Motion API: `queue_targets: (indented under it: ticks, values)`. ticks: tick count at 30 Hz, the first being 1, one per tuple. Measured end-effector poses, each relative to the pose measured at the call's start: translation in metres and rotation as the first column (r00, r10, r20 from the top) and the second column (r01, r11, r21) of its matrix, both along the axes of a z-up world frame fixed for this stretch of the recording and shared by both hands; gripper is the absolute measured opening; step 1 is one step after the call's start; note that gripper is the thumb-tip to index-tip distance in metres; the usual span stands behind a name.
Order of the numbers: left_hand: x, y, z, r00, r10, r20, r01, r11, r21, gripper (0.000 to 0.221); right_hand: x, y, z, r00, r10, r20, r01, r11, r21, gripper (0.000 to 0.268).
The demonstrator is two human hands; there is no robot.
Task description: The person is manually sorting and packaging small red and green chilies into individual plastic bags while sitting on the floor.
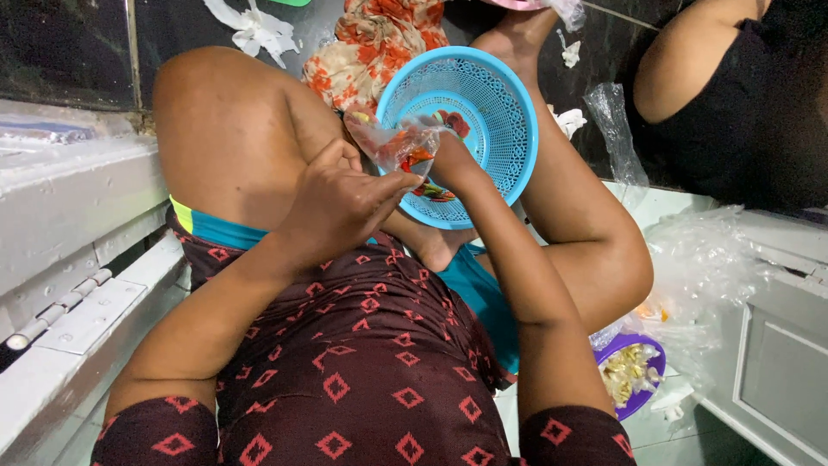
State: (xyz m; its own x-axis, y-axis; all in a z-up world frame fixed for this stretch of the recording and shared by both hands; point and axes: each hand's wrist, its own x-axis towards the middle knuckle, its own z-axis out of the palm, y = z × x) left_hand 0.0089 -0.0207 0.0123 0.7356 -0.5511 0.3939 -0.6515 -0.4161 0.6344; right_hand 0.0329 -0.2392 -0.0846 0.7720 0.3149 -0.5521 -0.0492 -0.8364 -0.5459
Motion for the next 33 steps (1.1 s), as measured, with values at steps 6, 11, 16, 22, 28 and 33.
queue_targets:
  ticks: [6,11,16,22,28,33]
  values:
    - [-0.001,0.019,-0.002,0.998,0.021,-0.055,-0.02,1.0,0.014,0.017,-0.033,0.012,-0.052,0.996,-0.087,-0.019,0.087,0.996,0.003,0.035]
    - [-0.002,0.005,-0.004,1.0,-0.008,-0.024,0.007,0.999,-0.047,0.014,-0.107,-0.072,-0.148,0.912,0.41,-0.012,-0.374,0.82,-0.432,0.015]
    - [-0.005,0.002,0.001,1.0,-0.007,-0.024,0.005,0.998,-0.065,0.014,-0.094,-0.075,-0.142,0.926,0.357,-0.125,-0.377,0.845,-0.38,0.007]
    - [-0.009,0.007,-0.004,1.0,-0.001,0.01,0.001,1.0,-0.022,0.011,-0.077,-0.075,-0.094,0.912,0.302,-0.276,-0.37,0.897,-0.243,0.018]
    - [-0.008,-0.001,-0.005,1.0,-0.004,0.011,0.004,0.999,-0.044,0.013,-0.057,-0.067,-0.047,0.873,0.256,-0.416,-0.355,0.918,-0.18,0.03]
    - [-0.007,-0.001,-0.004,1.0,0.017,0.02,-0.016,0.999,-0.048,0.012,-0.054,-0.063,-0.058,0.907,0.176,-0.382,-0.252,0.955,-0.159,0.031]
